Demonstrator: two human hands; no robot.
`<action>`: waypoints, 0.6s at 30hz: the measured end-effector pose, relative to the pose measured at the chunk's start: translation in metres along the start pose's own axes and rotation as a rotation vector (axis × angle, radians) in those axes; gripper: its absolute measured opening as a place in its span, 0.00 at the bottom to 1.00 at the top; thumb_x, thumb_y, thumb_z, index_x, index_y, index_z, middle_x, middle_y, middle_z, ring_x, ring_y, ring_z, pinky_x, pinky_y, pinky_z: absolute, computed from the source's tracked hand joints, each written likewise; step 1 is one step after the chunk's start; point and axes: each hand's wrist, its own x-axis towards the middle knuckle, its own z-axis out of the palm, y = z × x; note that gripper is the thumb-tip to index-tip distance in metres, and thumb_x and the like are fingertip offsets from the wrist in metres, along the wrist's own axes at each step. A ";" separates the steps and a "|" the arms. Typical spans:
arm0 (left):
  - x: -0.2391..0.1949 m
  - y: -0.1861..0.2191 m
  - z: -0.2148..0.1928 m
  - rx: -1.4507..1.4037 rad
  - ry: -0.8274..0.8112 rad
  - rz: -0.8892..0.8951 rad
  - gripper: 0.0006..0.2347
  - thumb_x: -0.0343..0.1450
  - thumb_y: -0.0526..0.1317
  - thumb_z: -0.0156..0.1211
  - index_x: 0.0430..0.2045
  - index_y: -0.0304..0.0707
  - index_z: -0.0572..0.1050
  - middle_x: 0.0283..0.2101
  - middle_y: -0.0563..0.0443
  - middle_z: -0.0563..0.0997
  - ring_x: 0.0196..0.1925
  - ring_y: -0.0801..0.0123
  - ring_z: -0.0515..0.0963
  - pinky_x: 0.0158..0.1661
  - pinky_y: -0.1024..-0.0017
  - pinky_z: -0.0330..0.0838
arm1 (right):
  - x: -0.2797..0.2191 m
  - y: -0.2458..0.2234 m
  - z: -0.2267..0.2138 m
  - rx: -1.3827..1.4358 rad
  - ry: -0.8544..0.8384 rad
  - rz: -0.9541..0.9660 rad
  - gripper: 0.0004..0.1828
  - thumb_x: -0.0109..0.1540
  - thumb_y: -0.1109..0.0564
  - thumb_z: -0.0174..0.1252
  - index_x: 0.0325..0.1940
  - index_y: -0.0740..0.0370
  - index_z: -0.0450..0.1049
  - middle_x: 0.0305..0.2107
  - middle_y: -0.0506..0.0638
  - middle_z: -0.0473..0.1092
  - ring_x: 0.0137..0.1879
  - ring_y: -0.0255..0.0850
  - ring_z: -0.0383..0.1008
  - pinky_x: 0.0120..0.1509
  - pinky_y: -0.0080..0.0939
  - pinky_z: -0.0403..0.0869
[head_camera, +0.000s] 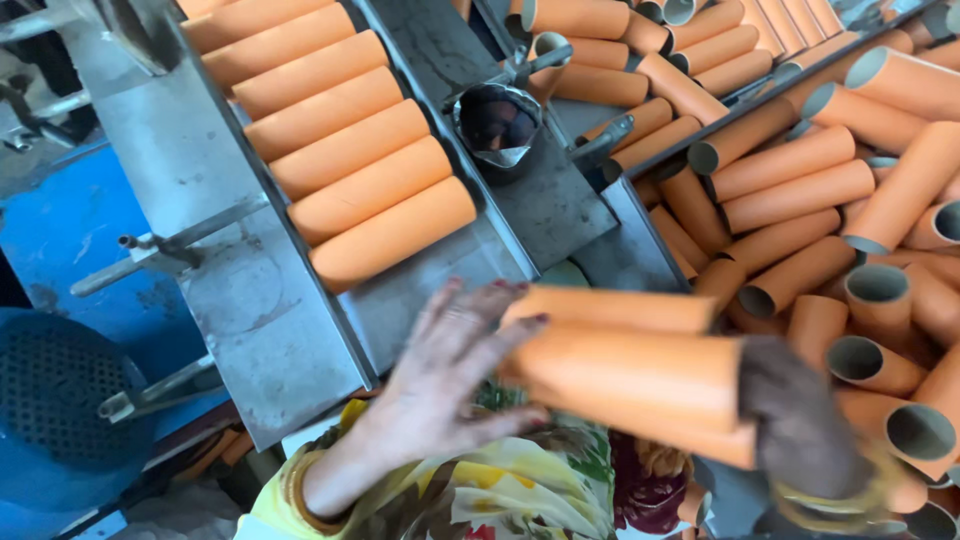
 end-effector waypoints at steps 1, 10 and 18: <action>0.003 0.003 0.005 -0.006 -0.063 0.009 0.37 0.60 0.54 0.73 0.63 0.38 0.66 0.62 0.34 0.72 0.67 0.44 0.70 0.68 0.41 0.51 | 0.010 -0.012 0.007 0.043 -0.045 -0.067 0.13 0.48 0.61 0.62 0.37 0.57 0.74 0.41 0.55 0.74 0.51 0.55 0.76 0.56 0.50 0.73; -0.013 -0.026 0.008 0.052 -0.280 -0.322 0.38 0.60 0.46 0.73 0.67 0.43 0.64 0.53 0.43 0.75 0.56 0.50 0.76 0.57 0.55 0.69 | 0.043 -0.047 0.021 0.221 -0.046 0.032 0.26 0.48 0.65 0.67 0.51 0.61 0.78 0.44 0.53 0.78 0.52 0.48 0.79 0.57 0.44 0.74; -0.016 -0.067 0.007 0.550 -0.098 -0.406 0.33 0.62 0.44 0.70 0.64 0.44 0.66 0.52 0.41 0.73 0.55 0.50 0.74 0.54 0.53 0.67 | 0.001 -0.019 0.042 0.241 0.086 0.233 0.23 0.46 0.63 0.70 0.45 0.61 0.80 0.46 0.54 0.77 0.54 0.46 0.78 0.59 0.41 0.73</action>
